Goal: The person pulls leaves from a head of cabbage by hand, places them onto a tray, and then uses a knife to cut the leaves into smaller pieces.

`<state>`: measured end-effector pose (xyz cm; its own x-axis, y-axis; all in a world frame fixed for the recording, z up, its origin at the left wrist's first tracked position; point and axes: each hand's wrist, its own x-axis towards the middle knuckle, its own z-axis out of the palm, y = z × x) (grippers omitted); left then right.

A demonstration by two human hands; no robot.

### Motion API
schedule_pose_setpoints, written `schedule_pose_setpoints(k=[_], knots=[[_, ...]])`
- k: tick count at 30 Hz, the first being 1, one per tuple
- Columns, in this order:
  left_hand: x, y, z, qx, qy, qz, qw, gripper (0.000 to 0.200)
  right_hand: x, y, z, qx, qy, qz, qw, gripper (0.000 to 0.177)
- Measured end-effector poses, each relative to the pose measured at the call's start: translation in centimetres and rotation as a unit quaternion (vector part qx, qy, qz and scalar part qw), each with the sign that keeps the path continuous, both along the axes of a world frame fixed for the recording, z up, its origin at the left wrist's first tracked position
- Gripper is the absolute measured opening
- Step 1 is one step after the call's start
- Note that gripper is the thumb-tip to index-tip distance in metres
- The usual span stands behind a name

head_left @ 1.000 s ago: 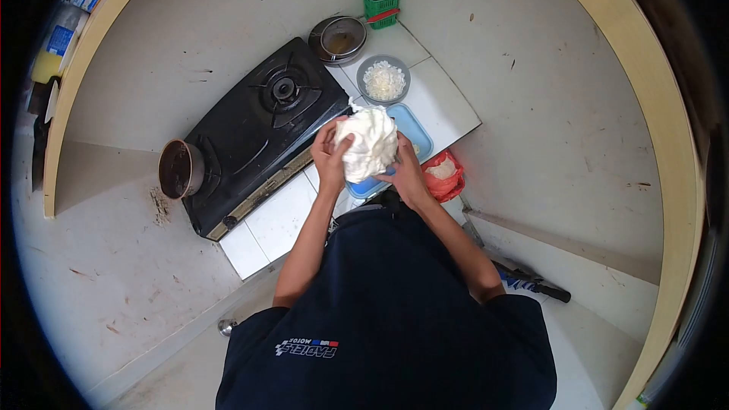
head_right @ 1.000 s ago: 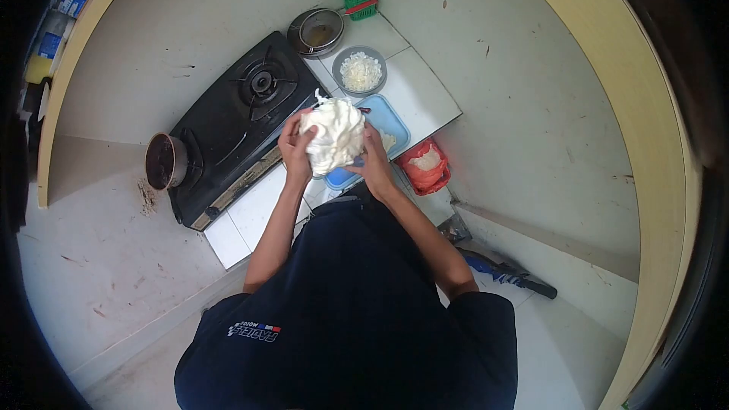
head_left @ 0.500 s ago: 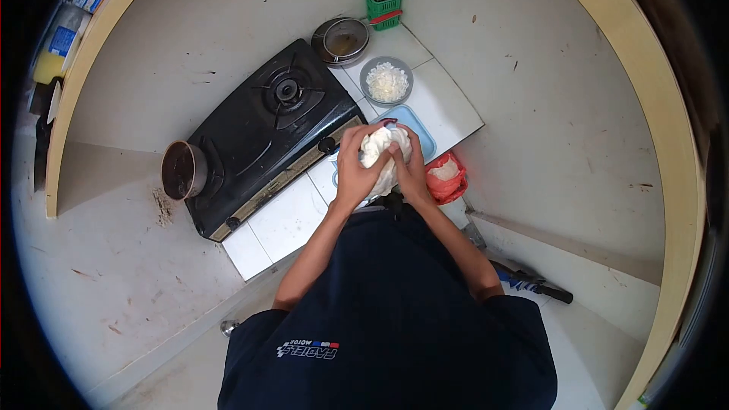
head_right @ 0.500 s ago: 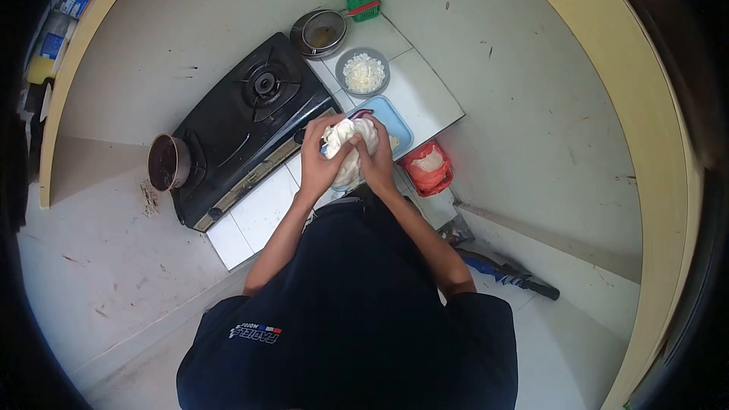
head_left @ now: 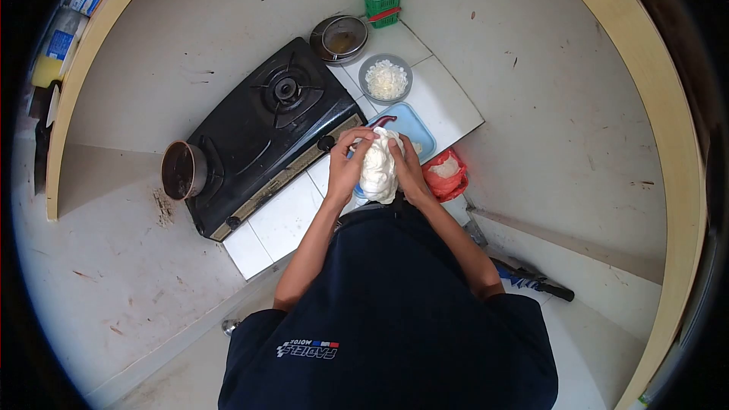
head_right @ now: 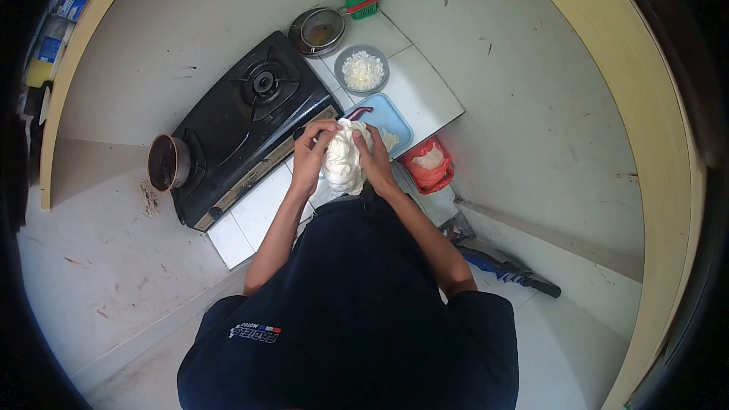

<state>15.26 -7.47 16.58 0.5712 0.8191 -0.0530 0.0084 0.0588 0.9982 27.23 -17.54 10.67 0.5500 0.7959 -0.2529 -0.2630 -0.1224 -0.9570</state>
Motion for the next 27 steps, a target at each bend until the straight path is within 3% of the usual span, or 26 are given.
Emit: schedule_pose_setpoints(k=[2,3,7,8,11,14,16,27], knots=[[-0.2,0.2,0.3,0.064,-0.001,-0.018,0.998,0.017,0.1,0.0,-0.2,-0.005,0.022,0.011,1.0,0.068],[-0.2,0.2,0.5,0.127,-0.001,-0.036,0.991,0.018,0.3,0.1,-0.5,0.007,0.091,0.045,0.995,0.071],[0.4,0.6,-0.5,0.191,-0.015,-0.021,0.981,0.025,0.1,-0.2,0.6,0.011,0.287,0.128,0.949,0.078],[0.9,0.3,-0.7,0.179,-0.007,0.008,0.984,0.028,0.2,-0.3,0.3,0.022,0.35,0.159,0.923,0.066],[2.2,-0.2,-0.5,0.126,-0.028,0.053,0.99,0.037,-0.8,-0.3,1.3,0.035,0.385,0.132,0.913,0.063],[2.5,-0.1,-0.2,0.14,-0.002,0.072,0.988,0.039,-0.9,-0.1,-0.2,0.072,0.381,0.117,0.914,0.067],[2.5,-0.2,0.6,0.264,0.043,0.067,0.961,0.04,-0.6,-0.2,-0.3,0.071,0.38,0.121,0.914,0.066],[2.5,-0.7,1.1,0.268,0.098,0.038,0.958,0.04,0.2,-0.7,-0.8,0.061,0.351,0.155,0.922,0.069]])
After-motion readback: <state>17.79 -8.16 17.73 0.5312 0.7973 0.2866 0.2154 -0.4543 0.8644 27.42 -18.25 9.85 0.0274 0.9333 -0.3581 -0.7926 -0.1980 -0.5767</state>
